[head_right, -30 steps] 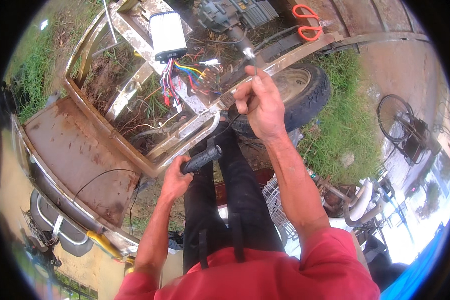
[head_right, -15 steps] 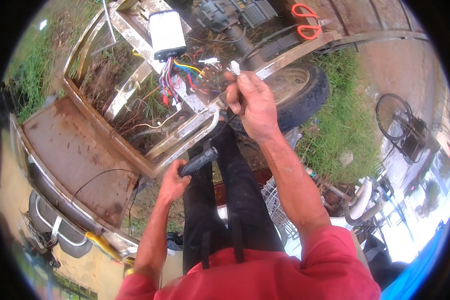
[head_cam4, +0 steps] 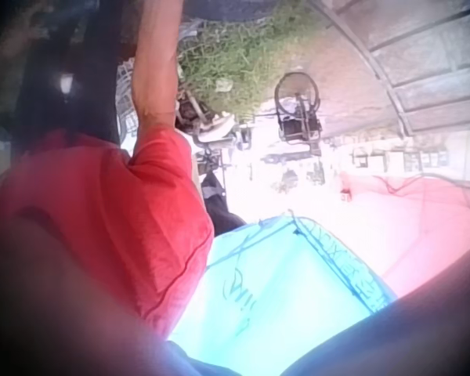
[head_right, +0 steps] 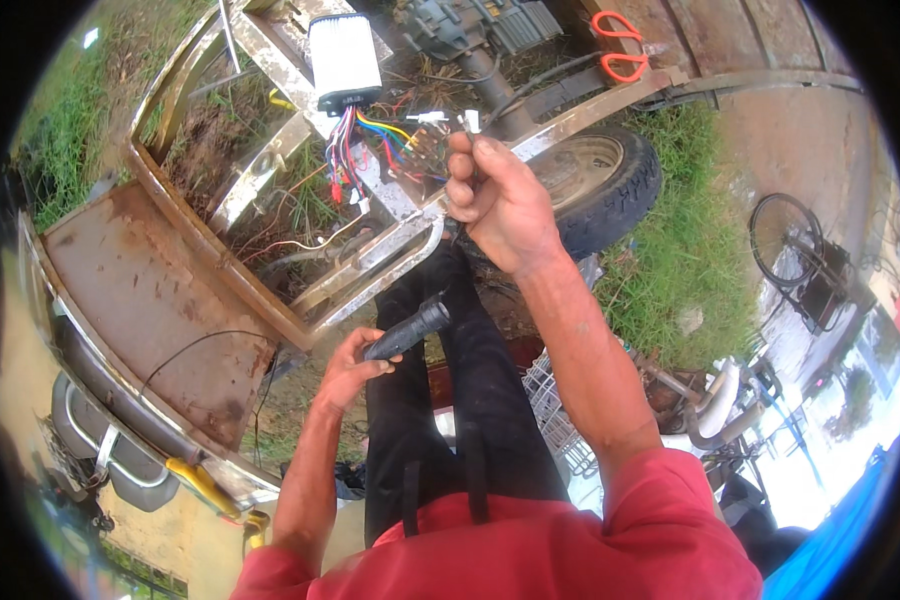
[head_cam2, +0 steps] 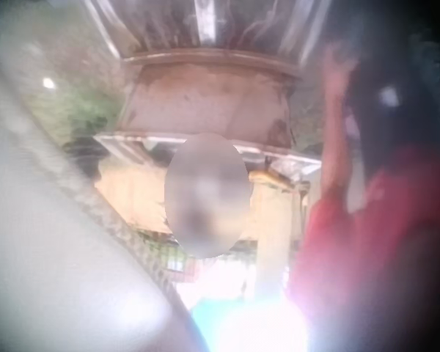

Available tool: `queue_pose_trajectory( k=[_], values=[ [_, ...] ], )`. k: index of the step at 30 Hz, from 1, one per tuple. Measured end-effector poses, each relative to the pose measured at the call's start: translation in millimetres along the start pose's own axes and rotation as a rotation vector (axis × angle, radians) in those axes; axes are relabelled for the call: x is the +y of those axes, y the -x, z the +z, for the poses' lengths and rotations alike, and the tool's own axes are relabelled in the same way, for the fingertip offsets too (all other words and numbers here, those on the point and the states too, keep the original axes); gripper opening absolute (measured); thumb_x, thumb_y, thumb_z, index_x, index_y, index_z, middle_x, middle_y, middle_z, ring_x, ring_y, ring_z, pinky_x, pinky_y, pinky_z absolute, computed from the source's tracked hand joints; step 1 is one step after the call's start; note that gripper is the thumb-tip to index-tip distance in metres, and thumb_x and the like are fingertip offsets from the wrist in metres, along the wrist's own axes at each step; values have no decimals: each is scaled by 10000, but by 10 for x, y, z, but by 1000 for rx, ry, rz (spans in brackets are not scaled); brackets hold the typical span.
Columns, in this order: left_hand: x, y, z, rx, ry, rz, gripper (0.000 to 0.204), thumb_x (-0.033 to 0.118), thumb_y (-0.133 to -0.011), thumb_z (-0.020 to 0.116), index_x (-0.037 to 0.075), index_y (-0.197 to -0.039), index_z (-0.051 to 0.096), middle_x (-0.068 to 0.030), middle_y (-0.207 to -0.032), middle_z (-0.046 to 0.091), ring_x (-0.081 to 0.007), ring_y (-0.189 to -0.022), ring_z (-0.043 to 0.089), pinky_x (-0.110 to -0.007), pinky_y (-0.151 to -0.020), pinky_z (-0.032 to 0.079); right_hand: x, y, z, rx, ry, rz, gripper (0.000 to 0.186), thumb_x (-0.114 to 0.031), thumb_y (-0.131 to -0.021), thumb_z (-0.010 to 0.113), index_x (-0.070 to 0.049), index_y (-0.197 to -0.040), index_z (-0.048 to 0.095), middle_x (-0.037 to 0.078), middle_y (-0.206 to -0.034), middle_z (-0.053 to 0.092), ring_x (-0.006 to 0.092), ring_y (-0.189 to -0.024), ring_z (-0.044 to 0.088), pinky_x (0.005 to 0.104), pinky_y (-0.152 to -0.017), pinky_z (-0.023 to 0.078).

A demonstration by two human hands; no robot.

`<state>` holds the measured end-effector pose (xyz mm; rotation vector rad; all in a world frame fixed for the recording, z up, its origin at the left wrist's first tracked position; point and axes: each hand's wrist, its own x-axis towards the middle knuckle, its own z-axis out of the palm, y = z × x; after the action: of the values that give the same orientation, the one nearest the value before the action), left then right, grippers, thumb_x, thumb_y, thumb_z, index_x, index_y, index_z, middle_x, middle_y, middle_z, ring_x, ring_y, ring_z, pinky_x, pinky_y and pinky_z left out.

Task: The person works on the exposed wiring harness of a three-wheeled vehicle frame, using a multimeter to test connections and manipulating various wire connectors. They repeatedly connect and disconnect plugs, strip wire ends, and organize the harness while another person stands nearby.

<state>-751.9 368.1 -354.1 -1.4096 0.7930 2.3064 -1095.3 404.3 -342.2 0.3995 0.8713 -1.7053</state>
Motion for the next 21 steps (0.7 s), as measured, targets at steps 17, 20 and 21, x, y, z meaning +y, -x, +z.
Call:
queue_pose_trajectory(
  k=[17, 20, 21],
  values=[
    [109, 775, 128, -435, 872, 350, 428, 120, -922, 714, 32, -1289, 513, -155, -1198, 675, -275, -1083, 706, -414, -948, 570, -15, 115, 658, -208, 391, 22, 290, -167, -1046, 590, -74, -1319, 565, 25, -1126, 561, 163, -1044, 541, 348, -950, 458],
    [441, 940, 261, -362, 867, 546, 423, 130, -924, 714, 37, -1285, 513, -151, -1196, 674, -270, -1074, 705, -409, -937, 565, 85, 177, 1018, -285, 475, 102, 272, -196, -1037, 608, -76, -1279, 578, 62, -1228, 606, 187, -1112, 584, 354, -1010, 462],
    [548, 1000, 280, -343, 865, 583, 425, 127, -926, 712, 50, -1292, 510, -133, -1189, 672, -247, -1060, 701, -390, -932, 554, 129, 167, 1178, -372, 583, 126, 315, -247, -1025, 628, -80, -1288, 583, 89, -1297, 613, 223, -1157, 598, 385, -1031, 476]
  ],
)
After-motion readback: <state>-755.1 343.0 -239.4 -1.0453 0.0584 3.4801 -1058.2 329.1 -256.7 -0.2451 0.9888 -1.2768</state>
